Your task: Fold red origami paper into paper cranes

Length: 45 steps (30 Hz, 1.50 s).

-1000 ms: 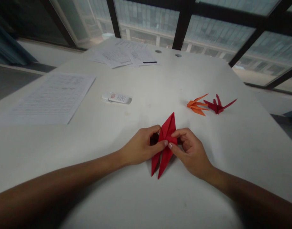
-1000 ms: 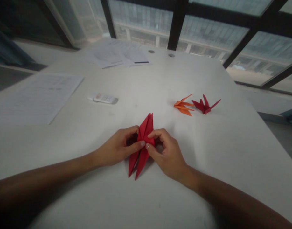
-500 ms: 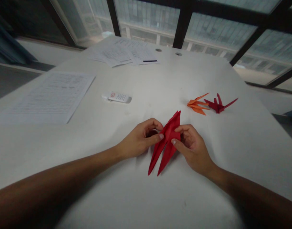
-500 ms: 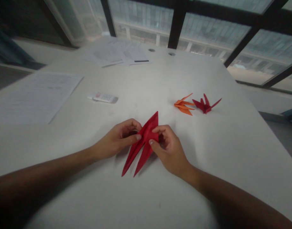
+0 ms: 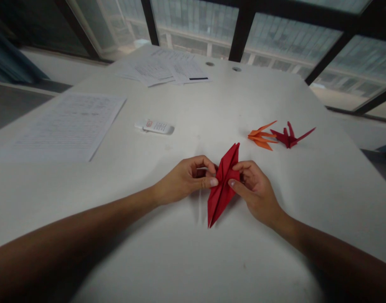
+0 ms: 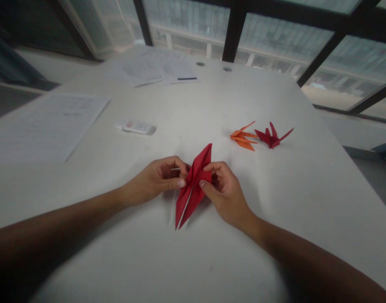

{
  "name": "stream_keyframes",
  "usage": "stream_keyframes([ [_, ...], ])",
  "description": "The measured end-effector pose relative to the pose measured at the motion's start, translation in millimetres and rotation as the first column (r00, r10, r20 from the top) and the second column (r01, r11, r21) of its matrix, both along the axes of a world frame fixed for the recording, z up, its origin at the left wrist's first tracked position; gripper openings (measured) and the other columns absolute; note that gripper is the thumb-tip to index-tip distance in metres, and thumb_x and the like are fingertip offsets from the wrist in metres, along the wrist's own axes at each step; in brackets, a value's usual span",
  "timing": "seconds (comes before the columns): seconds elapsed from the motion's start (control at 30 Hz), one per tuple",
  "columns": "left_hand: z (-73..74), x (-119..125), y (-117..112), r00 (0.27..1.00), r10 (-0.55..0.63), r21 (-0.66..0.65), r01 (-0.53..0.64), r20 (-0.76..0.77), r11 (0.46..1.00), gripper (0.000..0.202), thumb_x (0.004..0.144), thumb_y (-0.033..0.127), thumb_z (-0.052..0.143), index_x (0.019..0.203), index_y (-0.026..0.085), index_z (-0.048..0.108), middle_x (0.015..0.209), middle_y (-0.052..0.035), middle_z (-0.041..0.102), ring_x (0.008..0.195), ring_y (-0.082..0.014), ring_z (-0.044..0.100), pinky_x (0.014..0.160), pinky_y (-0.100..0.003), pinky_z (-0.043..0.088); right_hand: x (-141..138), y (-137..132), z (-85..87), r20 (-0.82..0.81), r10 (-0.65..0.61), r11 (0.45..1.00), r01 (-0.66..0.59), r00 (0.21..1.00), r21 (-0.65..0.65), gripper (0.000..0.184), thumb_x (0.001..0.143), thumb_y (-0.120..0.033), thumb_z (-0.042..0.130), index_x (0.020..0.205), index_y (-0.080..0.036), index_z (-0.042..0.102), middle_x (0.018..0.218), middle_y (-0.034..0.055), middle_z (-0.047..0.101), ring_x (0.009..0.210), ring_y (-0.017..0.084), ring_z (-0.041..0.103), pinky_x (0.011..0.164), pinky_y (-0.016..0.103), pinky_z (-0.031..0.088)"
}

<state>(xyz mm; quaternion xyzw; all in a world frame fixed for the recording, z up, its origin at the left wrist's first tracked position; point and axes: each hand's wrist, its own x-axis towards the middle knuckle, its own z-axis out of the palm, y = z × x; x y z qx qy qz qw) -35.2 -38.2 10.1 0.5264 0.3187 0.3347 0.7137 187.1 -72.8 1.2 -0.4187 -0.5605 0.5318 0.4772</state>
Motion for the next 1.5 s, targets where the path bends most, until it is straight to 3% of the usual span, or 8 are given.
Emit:
stream_keyframes([
  [0.2, 1.9, 1.3, -5.4, 0.998, -0.021, 0.035, 0.023, -0.056, 0.999, 0.036, 0.081, 0.028, 0.084, 0.093, 0.018, 0.052, 0.09, 0.0007, 0.062, 0.078, -0.0107, 0.057, 0.068, -0.024, 0.044, 0.3, -2.6, -1.1, 0.064, 0.015, 0.999, -0.017, 0.998, 0.033, 0.02, 0.093, -0.021, 0.069, 0.108, -0.027, 0.058, 0.094, -0.0007, 0.068, 0.08, 0.015, 0.064, 0.074, 0.03, 0.052],
  [0.43, 4.5, 2.4, -11.6, 0.977, 0.033, 0.203, 0.011, -0.212, 0.979, 0.034, 0.084, 0.032, 0.081, 0.102, 0.019, 0.055, 0.089, -0.0004, 0.064, 0.081, -0.0142, 0.06, 0.071, -0.028, 0.048, 0.5, -3.6, -4.0, 0.107, -0.006, 0.997, -0.001, 0.994, 0.073, 0.021, 0.093, -0.018, 0.068, 0.109, -0.028, 0.058, 0.093, -0.0019, 0.066, 0.081, 0.015, 0.063, 0.074, 0.029, 0.05],
  [0.6, 5.9, 3.5, -12.4, 0.968, 0.019, 0.265, 0.049, -0.25, 0.963, 0.021, 0.092, 0.032, 0.071, 0.1, 0.018, 0.057, 0.091, -0.0017, 0.064, 0.08, -0.0141, 0.061, 0.073, -0.029, 0.05, 0.8, -3.4, -6.4, 0.095, -0.005, 0.998, -0.002, 0.996, 0.068, 0.023, 0.093, -0.018, 0.069, 0.11, -0.028, 0.058, 0.097, -0.0012, 0.066, 0.084, 0.015, 0.063, 0.076, 0.03, 0.051],
  [0.73, 10.0, 4.7, -14.1, 0.94, 0.059, 0.334, 0.06, -0.336, 0.941, 0.039, 0.083, 0.034, 0.08, 0.108, 0.021, 0.054, 0.089, 0.0004, 0.066, 0.077, -0.0144, 0.061, 0.07, -0.027, 0.049, 0.4, -3.3, -6.3, 0.103, 0.006, 0.998, -0.012, 0.995, 0.058, 0.022, 0.093, -0.018, 0.067, 0.111, -0.028, 0.058, 0.092, -0.0014, 0.067, 0.081, 0.015, 0.063, 0.075, 0.03, 0.052],
  [0.8, 10.6, 5.1, -14.7, 0.925, 0.081, 0.351, 0.058, -0.37, 0.935, 0.037, 0.084, 0.032, 0.079, 0.107, 0.021, 0.052, 0.084, 0.0023, 0.064, 0.073, -0.0133, 0.058, 0.066, -0.026, 0.047, 0.0, -3.7, -5.6, 0.106, 0.006, 0.998, -0.013, 0.994, 0.063, 0.021, 0.093, -0.019, 0.067, 0.111, -0.027, 0.058, 0.093, -0.0008, 0.068, 0.082, 0.016, 0.064, 0.076, 0.031, 0.052],
  [1.0, 7.9, 3.4, -12.5, 0.963, 0.014, 0.289, 0.066, -0.269, 0.955, 0.021, 0.094, 0.032, 0.066, 0.105, 0.019, 0.054, 0.086, 0.0011, 0.06, 0.071, -0.0122, 0.055, 0.065, -0.025, 0.043, 0.0, -4.2, -4.1, 0.116, -0.006, 0.998, -0.001, 0.993, 0.057, 0.02, 0.093, -0.021, 0.068, 0.109, -0.027, 0.057, 0.097, 0.0003, 0.067, 0.084, 0.017, 0.063, 0.076, 0.032, 0.052],
  [1.33, 7.0, 2.5, -5.7, 0.976, 0.103, 0.203, -0.063, -0.194, 0.977, 0.027, 0.097, 0.041, 0.064, 0.091, 0.014, 0.065, 0.079, 0.0016, 0.06, 0.072, -0.0111, 0.052, 0.07, -0.024, 0.042, -2.6, -3.5, -2.9, -0.005, -0.023, 0.999, 0.023, 1.0, 0.037, 0.036, 0.094, -0.023, 0.071, 0.123, -0.031, 0.051, 0.091, -0.0034, 0.067, 0.081, 0.015, 0.064, 0.073, 0.03, 0.052],
  [1.5, 7.2, 3.4, -6.8, 0.985, 0.113, 0.132, -0.096, -0.129, 0.987, 0.032, 0.092, 0.042, 0.073, 0.081, 0.014, 0.061, 0.076, 0.0012, 0.063, 0.068, -0.0095, 0.053, 0.066, -0.022, 0.043, -2.0, -2.5, -5.7, 0.04, -0.062, 0.998, 0.061, 0.997, 0.029, 0.026, 0.096, -0.028, 0.069, 0.115, -0.031, 0.052, 0.099, -0.0006, 0.065, 0.079, 0.016, 0.063, 0.068, 0.03, 0.052],
])
